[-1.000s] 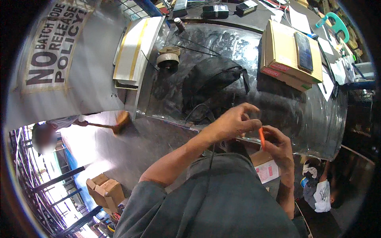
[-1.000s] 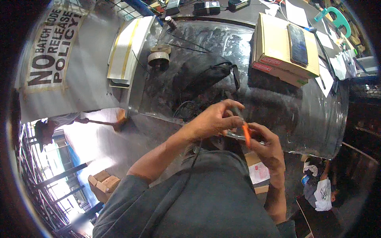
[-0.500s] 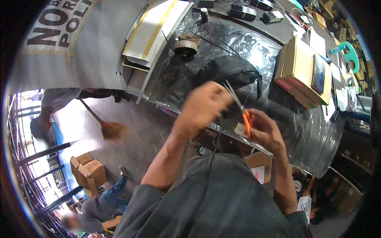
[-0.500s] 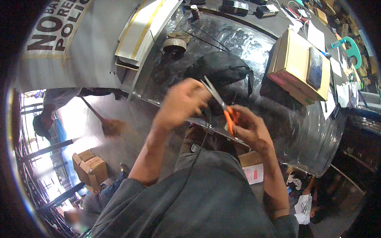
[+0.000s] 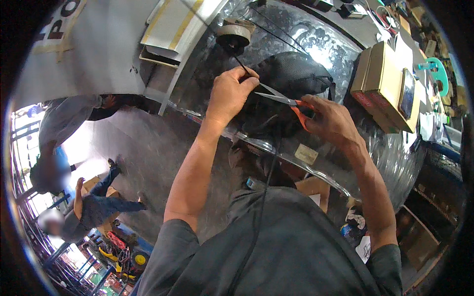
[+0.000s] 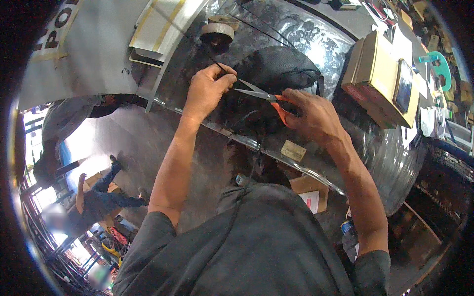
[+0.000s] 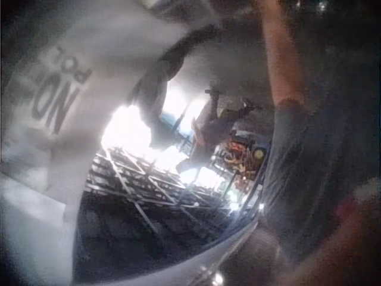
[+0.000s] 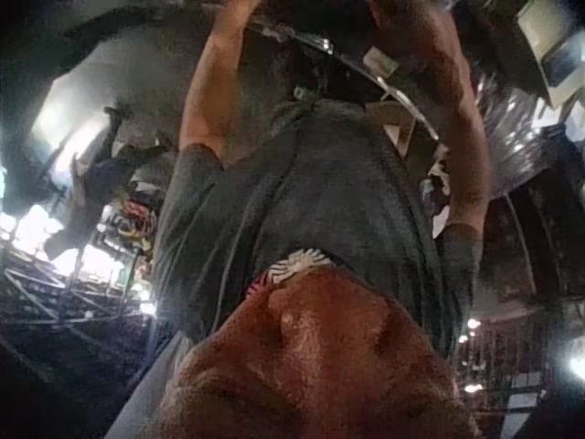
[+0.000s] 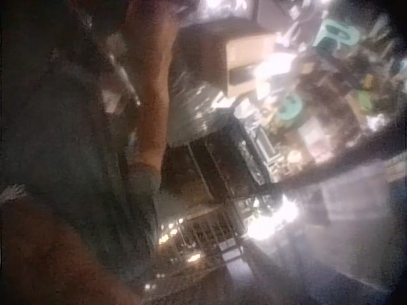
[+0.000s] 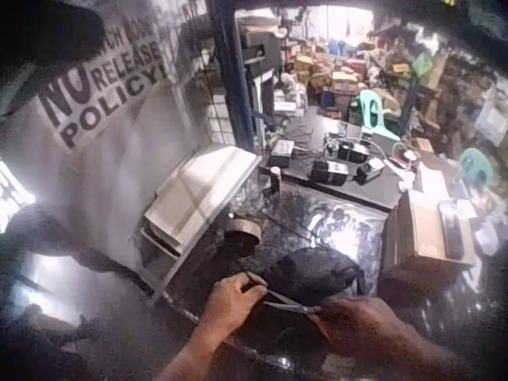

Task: The person places a black drawstring bag on a glass counter and manipulates the drawstring and cord lock. They use orange-handled scissors to cut a section of the cord, then re-thread and adjust the drawstring to tighten the bag opening.

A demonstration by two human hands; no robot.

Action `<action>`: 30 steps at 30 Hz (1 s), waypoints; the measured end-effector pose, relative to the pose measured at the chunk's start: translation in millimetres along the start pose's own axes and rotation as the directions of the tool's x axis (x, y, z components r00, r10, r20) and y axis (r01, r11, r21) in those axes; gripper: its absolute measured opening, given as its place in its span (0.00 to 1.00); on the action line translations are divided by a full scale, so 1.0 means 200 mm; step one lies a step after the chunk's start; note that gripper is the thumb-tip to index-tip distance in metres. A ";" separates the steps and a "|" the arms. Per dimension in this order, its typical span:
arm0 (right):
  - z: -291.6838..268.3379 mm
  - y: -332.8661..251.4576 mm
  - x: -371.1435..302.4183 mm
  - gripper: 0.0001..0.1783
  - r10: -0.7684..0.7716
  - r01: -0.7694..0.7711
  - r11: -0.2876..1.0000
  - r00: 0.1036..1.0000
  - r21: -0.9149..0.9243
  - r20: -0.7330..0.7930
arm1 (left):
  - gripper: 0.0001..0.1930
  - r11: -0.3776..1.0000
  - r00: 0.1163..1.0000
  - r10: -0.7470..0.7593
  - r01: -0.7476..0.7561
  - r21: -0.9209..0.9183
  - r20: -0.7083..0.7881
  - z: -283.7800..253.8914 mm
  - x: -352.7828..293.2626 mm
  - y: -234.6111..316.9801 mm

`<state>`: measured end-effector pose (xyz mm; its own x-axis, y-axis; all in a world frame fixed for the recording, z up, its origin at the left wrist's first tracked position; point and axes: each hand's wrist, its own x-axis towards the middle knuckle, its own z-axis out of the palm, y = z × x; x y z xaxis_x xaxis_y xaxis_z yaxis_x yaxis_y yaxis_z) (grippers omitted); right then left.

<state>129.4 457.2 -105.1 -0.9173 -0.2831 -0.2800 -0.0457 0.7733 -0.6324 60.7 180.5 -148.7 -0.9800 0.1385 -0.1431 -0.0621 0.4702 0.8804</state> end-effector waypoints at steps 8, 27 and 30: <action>0.07 0.05 0.07 0.25 -0.119 0.118 0.993 0.992 -0.027 -0.030 | 0.09 0.999 0.998 -0.009 0.007 0.033 0.066 -0.03 -0.01 0.00; 0.06 0.05 -0.11 0.22 0.076 -0.060 0.989 0.991 0.137 -0.114 | 0.09 0.999 0.999 -0.014 0.012 0.051 0.036 -0.15 0.05 0.19; 0.17 0.25 -0.54 0.25 0.285 -0.140 0.868 0.926 0.476 -0.249 | 0.11 0.986 0.976 0.130 -0.146 0.083 0.172 -0.13 0.00 0.33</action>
<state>239.2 505.9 -131.4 -0.9605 0.0998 -0.2598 0.2768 0.4415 -0.8535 51.8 190.1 -78.5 -0.9325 0.3463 -0.1026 0.0978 0.5157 0.8512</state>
